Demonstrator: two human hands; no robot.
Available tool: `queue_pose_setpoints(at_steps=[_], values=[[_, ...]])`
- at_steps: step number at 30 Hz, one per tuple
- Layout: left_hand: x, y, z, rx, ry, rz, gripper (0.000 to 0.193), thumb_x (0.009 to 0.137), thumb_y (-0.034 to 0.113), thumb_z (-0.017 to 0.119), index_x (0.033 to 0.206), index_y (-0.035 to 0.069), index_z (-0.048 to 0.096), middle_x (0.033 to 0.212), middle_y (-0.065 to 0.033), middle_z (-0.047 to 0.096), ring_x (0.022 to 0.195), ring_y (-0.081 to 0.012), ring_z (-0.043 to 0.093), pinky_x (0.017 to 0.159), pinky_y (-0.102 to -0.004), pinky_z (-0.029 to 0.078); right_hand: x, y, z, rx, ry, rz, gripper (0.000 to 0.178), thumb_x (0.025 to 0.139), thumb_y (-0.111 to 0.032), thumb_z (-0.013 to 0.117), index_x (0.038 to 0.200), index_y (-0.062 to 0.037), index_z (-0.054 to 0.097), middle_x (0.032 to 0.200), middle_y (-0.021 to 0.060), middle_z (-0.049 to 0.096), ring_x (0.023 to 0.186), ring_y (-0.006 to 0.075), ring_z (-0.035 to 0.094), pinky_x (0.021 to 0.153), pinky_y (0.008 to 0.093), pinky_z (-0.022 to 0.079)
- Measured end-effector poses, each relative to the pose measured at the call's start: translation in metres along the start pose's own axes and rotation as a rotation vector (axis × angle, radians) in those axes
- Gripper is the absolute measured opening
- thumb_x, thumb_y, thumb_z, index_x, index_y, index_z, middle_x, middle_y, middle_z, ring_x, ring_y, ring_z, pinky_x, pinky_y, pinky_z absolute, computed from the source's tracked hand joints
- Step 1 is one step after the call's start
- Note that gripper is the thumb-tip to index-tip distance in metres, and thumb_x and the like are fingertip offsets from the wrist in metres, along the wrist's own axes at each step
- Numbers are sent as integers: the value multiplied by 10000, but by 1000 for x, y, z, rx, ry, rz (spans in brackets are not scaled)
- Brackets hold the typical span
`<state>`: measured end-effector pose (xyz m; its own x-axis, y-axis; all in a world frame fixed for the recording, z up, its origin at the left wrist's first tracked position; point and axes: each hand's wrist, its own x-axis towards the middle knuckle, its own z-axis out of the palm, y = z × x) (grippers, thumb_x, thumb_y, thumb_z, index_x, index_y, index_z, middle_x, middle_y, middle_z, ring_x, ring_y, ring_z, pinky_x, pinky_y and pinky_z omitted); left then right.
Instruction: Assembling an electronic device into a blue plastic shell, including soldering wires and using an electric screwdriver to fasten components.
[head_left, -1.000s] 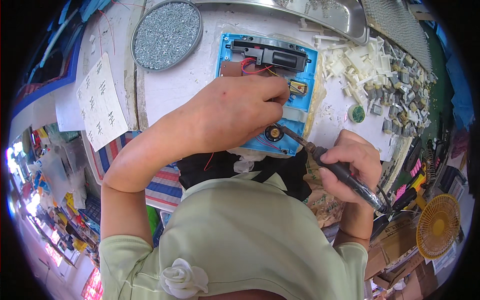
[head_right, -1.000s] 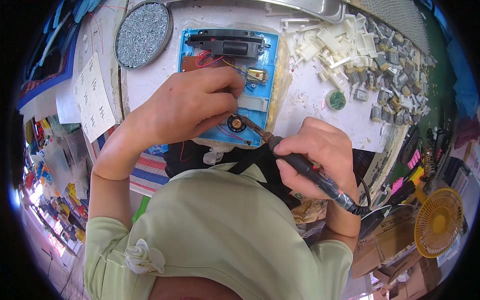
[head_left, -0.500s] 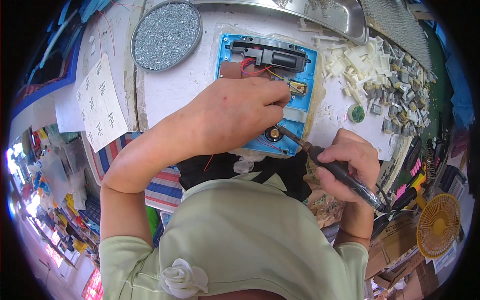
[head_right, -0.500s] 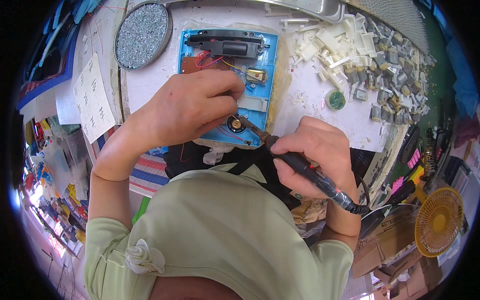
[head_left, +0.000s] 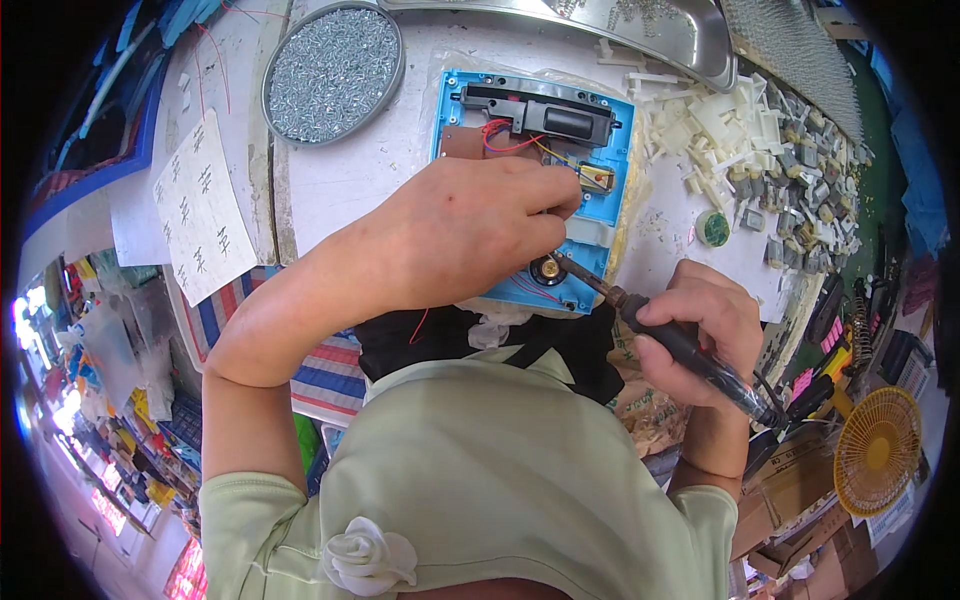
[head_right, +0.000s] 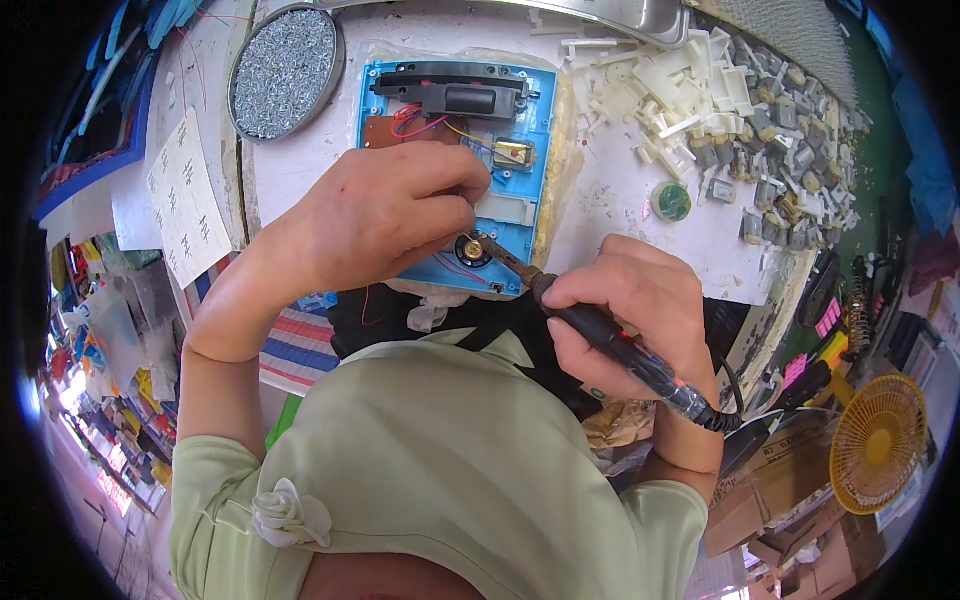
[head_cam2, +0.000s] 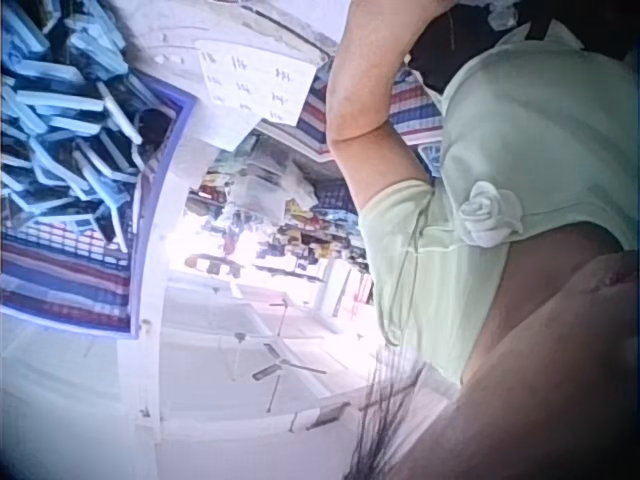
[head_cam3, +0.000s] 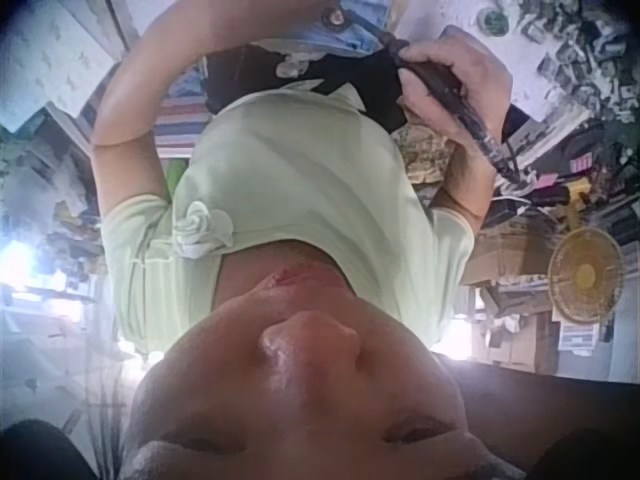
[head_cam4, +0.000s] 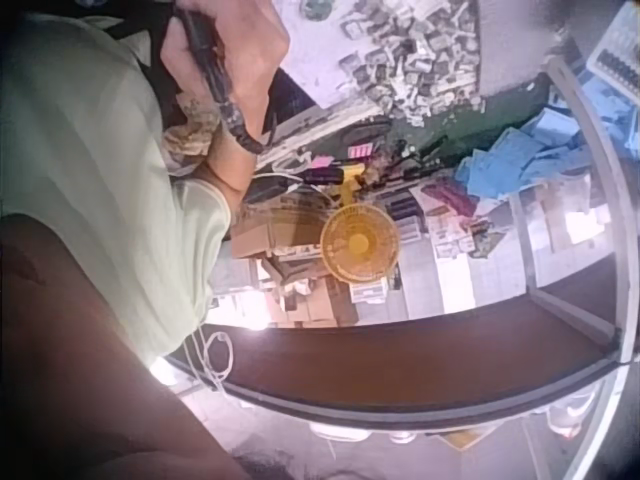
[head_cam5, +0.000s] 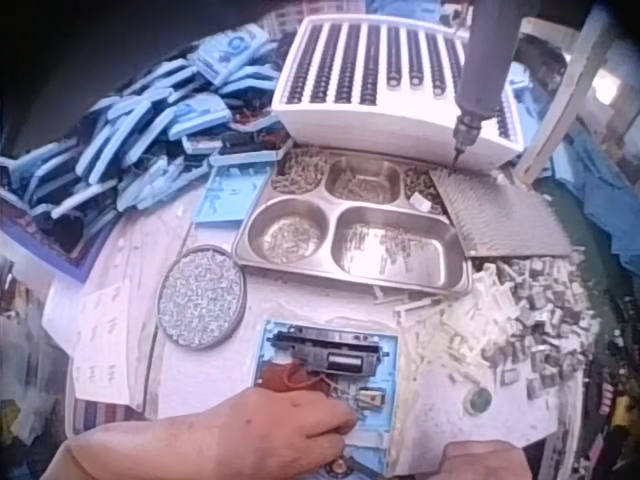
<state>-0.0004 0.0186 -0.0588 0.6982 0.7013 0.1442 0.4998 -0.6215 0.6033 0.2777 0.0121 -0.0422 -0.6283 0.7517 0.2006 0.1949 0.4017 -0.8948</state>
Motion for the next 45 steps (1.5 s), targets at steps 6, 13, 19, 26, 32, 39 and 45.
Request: queue_pose_setpoints(at_steps=[6, 13, 19, 26, 32, 39, 45], values=[[0, -1, 1, 12, 4, 12, 160, 750, 54, 715, 851, 53, 591, 1022, -66, 609, 911, -271, 660, 704, -380, 567, -6, -4, -1, 28, 18, 167, 252, 719, -43, 802, 947, -40, 694, 717, 58, 647, 532, 151, 571, 505, 259, 434], [1, 0, -1, 27, -3, 17, 159, 749, 57, 714, 848, 53, 590, 1028, -67, 613, 907, -268, 664, 699, -374, 568, -12, -18, 5, 278, 152, 493, 247, 807, 4, 771, 1026, 25, 659, 822, 46, 718, 654, 29, 604, 571, 176, 437], [0, 0, 0, 35, -15, 8, 172, 737, 55, 730, 849, 62, 599, 1050, -63, 619, 923, -267, 665, 701, -374, 573, -19, -22, 0, 255, 167, 465, 266, 797, 12, 778, 1032, 34, 656, 795, 36, 699, 645, 25, 595, 564, 175, 419], [1, 1, -4, 28, -27, -3, 181, 746, 53, 755, 874, 67, 627, 1045, -65, 626, 943, -278, 665, 727, -387, 573, -33, -20, -10, 242, 266, 234, 291, 764, 6, 785, 1018, 51, 651, 761, 90, 669, 615, 107, 612, 554, 220, 429], [1, -3, -6, -116, -38, -28, 209, 724, 23, 782, 880, 58, 647, 991, -62, 623, 877, -281, 659, 708, -389, 552, -40, -18, -10, 293, 340, 210, 305, 760, 3, 783, 1024, 59, 640, 760, 114, 667, 613, 125, 608, 551, 228, 432], [0, -9, -2, -264, 61, -12, 230, 743, -2, 791, 943, 38, 685, 932, -83, 642, 786, -296, 653, 676, -375, 530, -41, -10, -11, 296, 342, 171, 303, 772, -23, 785, 1019, 66, 635, 748, 101, 656, 613, 110, 588, 552, 220, 412], [1, -7, 5, -281, 147, -80, 216, 757, -13, 786, 943, 43, 691, 883, -92, 649, 772, -299, 653, 668, -368, 532, -40, -6, -8, 299, 388, 199, 319, 774, -36, 791, 1029, 68, 631, 754, 98, 650, 619, 110, 593, 556, 215, 413]])
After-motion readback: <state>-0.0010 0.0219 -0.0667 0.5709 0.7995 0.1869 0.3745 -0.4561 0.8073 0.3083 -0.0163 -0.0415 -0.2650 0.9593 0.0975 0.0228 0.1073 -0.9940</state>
